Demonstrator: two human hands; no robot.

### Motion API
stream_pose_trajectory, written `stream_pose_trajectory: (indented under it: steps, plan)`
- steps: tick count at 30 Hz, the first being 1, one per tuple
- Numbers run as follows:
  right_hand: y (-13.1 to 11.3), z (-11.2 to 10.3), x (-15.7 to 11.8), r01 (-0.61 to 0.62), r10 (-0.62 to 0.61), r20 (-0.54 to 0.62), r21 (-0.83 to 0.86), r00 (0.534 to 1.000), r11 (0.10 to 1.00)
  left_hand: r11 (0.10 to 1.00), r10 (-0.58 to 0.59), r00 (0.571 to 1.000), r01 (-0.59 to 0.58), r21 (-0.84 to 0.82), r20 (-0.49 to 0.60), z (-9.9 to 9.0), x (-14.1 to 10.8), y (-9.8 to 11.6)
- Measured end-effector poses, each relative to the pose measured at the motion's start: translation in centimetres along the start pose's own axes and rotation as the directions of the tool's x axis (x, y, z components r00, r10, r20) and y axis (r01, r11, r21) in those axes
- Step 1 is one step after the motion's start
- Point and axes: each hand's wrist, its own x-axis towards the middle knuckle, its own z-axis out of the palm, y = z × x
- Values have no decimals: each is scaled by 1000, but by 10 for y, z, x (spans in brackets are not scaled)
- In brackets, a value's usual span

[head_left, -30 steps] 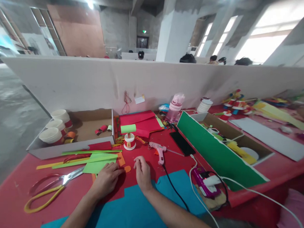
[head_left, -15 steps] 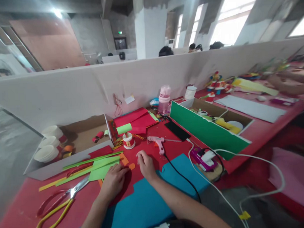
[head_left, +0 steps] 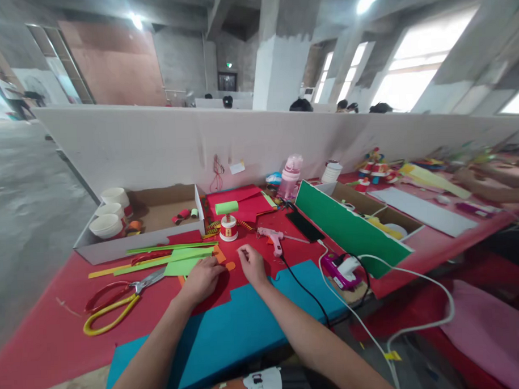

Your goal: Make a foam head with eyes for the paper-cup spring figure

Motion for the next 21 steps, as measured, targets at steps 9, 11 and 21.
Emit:
stream_pose_trajectory:
  steps: [9, 11, 21]
  plan:
    - [0, -7, 12, 129, -42, 404, -189, 914, 973, 968, -226, 953, 243, -62, 204, -14, 28, 8]
    - [-2, -7, 15, 130, -18, 432, -232, 902, 964, 955, -270, 939, 289, -60, 213, -13, 33, 9]
    - [-2, -9, 20, 106, 3, 476, -201, 879, 974, 967, -187, 974, 206, -148, 129, -7, 25, 5]
